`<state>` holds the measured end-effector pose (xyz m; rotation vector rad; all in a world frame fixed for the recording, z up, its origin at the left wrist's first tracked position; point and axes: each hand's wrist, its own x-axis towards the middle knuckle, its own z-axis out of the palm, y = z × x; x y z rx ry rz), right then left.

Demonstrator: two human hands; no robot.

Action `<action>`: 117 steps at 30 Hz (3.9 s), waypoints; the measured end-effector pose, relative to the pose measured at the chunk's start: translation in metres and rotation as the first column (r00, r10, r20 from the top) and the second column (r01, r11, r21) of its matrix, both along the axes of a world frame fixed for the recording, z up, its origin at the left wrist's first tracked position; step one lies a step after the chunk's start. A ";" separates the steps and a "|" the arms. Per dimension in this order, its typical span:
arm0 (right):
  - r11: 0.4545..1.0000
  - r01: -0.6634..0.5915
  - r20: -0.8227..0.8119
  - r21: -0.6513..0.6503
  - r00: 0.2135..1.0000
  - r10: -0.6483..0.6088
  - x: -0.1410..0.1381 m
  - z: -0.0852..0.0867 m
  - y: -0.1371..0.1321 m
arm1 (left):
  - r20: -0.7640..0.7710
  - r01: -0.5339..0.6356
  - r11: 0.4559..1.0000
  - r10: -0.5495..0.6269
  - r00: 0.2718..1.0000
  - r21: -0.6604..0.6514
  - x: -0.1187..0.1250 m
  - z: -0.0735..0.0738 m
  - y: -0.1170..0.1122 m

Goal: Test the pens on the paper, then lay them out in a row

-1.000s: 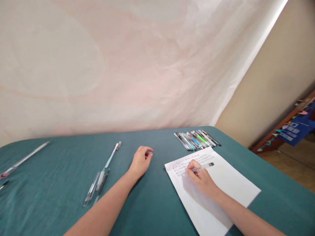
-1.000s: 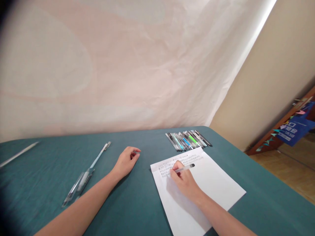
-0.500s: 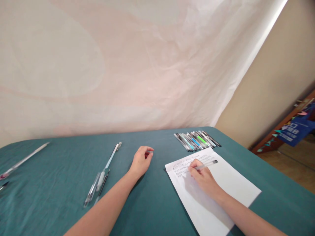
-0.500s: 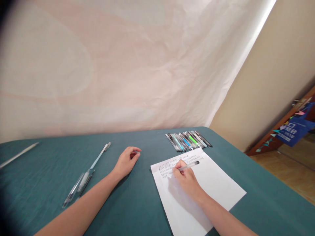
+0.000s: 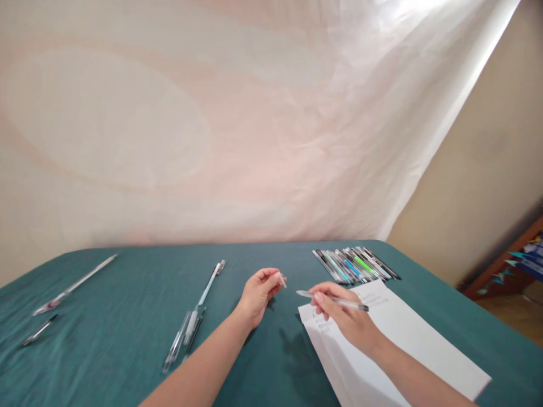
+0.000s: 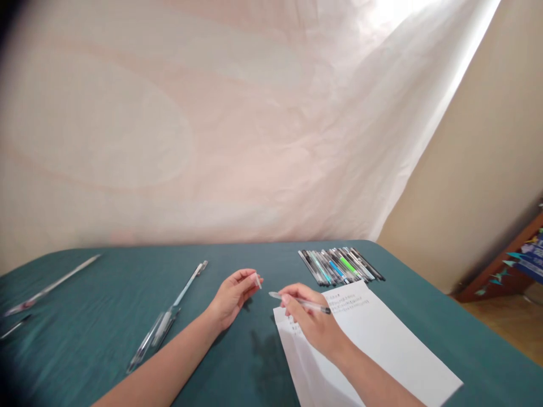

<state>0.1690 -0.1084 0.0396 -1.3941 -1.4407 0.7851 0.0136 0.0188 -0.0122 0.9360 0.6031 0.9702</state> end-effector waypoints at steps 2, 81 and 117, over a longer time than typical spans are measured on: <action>0.997 -0.045 -0.026 0.062 0.999 0.047 -0.012 0.004 0.008 | 0.052 0.000 0.998 0.003 0.999 -0.066 -0.002 0.000 0.001; 0.942 0.326 0.796 0.084 0.546 -0.260 0.046 -0.033 0.070 | -0.013 -0.329 0.944 0.329 0.944 0.004 0.004 -0.017 0.004; 0.989 -0.141 0.770 0.044 0.636 0.057 -0.075 -0.052 0.024 | -0.685 0.196 0.664 0.643 0.342 0.721 -0.059 0.017 0.051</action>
